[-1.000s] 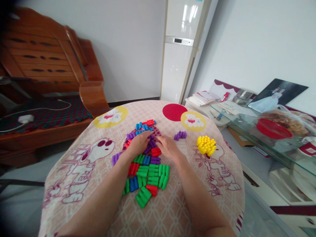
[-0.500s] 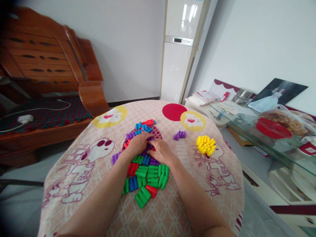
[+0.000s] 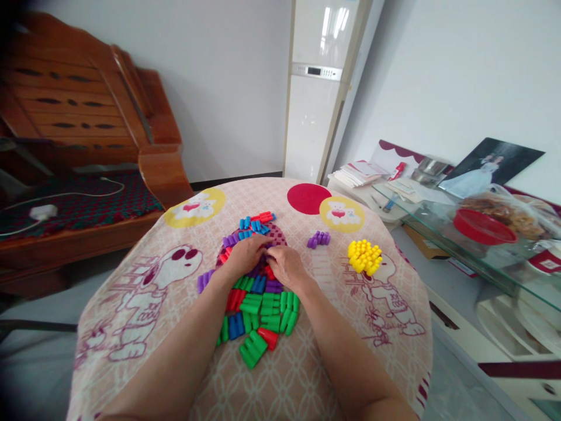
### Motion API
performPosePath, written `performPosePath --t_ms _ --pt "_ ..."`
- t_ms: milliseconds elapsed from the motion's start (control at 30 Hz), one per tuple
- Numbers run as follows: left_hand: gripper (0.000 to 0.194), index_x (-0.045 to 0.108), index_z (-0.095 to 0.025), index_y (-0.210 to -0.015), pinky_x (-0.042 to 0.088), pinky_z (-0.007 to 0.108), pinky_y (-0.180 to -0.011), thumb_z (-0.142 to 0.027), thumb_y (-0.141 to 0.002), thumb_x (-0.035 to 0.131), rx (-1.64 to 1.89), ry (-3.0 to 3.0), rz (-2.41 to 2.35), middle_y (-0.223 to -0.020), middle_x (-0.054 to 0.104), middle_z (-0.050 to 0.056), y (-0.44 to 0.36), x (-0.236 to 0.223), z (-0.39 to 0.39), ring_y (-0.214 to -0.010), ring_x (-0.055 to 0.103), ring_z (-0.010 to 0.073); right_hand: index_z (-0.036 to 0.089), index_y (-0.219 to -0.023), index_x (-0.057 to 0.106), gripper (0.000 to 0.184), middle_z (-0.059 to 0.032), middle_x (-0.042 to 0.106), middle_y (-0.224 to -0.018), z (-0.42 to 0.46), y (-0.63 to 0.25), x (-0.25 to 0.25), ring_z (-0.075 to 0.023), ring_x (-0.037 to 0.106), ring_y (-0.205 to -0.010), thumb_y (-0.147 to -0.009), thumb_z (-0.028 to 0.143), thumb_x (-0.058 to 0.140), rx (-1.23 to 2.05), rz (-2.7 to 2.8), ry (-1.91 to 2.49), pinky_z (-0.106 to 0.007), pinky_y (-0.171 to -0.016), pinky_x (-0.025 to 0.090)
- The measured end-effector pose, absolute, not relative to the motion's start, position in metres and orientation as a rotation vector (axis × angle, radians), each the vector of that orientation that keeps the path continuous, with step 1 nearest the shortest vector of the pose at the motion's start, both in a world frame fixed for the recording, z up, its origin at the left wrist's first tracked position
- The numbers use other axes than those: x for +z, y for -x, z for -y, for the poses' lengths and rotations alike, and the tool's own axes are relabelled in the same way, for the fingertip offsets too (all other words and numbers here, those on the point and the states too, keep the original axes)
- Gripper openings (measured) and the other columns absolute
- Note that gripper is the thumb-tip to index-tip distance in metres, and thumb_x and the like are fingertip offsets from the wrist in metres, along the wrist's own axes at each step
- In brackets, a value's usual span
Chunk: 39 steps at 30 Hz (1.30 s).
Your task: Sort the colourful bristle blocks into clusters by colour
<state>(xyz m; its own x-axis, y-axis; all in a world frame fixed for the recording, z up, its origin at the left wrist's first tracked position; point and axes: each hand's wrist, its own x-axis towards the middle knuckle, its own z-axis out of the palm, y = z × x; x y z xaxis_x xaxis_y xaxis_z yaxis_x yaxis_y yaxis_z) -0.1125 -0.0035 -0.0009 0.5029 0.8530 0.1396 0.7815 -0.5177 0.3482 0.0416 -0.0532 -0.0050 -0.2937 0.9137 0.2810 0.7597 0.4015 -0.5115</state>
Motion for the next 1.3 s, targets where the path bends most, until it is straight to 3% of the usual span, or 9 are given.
performPosePath --t_ms 367,667,1100,1300 --pt "0.026 0.070 -0.025 -0.108 0.048 0.028 -0.086 -0.025 -0.089 0.053 0.414 -2.522 -1.294 -0.104 0.069 0.006 0.114 -0.001 0.001 -0.100 0.063 0.0198 0.019 -0.085 0.071 0.009 -0.0048 0.072 -0.087 0.054 -0.043 0.000 -0.0182 0.064 -0.083 -0.081 0.013 0.065 0.419 2.186 1.452 -0.026 -0.074 0.043" --pt "0.038 0.067 -0.015 -0.105 0.049 0.031 -0.077 -0.026 -0.099 0.031 0.265 -2.553 -1.539 -0.105 0.068 0.012 0.106 0.002 0.005 -0.093 0.065 0.0219 0.020 -0.097 0.071 0.022 -0.0071 0.073 -0.096 0.054 -0.040 -0.006 -0.0185 0.065 -0.088 -0.090 0.014 0.051 0.319 2.125 1.509 -0.026 -0.078 0.044" --pt "0.028 0.068 -0.019 -0.107 0.048 0.030 -0.083 -0.026 -0.095 0.044 0.408 -2.513 -1.440 -0.105 0.070 0.008 0.110 0.001 0.004 -0.095 0.065 0.0200 0.021 -0.093 0.075 0.027 -0.0060 0.075 -0.097 0.050 -0.042 -0.003 -0.0184 0.067 -0.091 -0.080 0.006 0.056 0.454 1.999 1.433 -0.028 -0.084 0.049" --pt "0.025 0.068 -0.019 -0.106 0.049 0.029 -0.086 -0.022 -0.091 0.048 0.464 -2.462 -1.469 -0.107 0.071 0.007 0.111 0.001 0.004 -0.100 0.065 0.0200 0.018 -0.087 0.075 0.019 -0.0041 0.076 -0.081 0.048 -0.087 0.027 -0.0175 0.069 -0.074 -0.076 0.013 0.060 0.439 1.814 1.577 -0.026 -0.070 0.051"
